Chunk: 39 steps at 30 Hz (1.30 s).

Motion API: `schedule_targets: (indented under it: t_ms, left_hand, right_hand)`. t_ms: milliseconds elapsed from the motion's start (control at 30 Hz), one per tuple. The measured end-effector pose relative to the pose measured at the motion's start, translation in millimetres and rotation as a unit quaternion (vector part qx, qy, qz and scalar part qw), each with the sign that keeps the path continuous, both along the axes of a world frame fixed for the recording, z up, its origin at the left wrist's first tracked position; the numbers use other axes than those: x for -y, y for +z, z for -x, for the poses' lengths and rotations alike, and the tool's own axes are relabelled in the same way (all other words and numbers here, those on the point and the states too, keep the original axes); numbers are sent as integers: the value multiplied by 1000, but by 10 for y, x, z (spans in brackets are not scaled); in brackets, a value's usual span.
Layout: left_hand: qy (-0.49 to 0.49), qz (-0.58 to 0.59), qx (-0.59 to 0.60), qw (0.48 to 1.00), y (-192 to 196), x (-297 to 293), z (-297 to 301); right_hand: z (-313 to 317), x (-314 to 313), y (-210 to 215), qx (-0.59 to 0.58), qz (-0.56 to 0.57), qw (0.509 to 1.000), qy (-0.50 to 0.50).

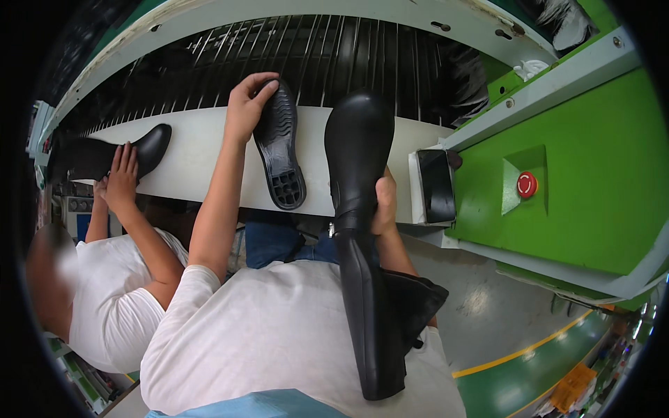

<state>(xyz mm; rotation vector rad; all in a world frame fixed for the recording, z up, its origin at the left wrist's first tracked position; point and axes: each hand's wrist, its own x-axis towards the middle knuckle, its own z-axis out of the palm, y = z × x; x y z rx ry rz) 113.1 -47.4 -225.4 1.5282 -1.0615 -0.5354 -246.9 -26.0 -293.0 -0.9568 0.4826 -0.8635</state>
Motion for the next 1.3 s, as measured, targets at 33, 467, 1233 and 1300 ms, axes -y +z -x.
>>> schedule_targets:
  t_ms: [33, 467, 1233, 1300]
  left_hand:
    - [-19, 34, -91, 995, 200, -2, 150]
    - [-152, 185, -108, 965, 1091, -648, 1087]
    - [-205, 227, -100, 947, 1083, -998, 1253]
    - [-205, 232, -96, 946, 1069, -990, 1252]
  right_hand:
    - [14, -3, 55, 17, -33, 999, 12]
    - [74, -453, 648, -25, 70, 993, 95]
    - [-174, -772, 774, -45, 65, 994, 78]
    - [-174, -778, 768, -44, 57, 994, 79]
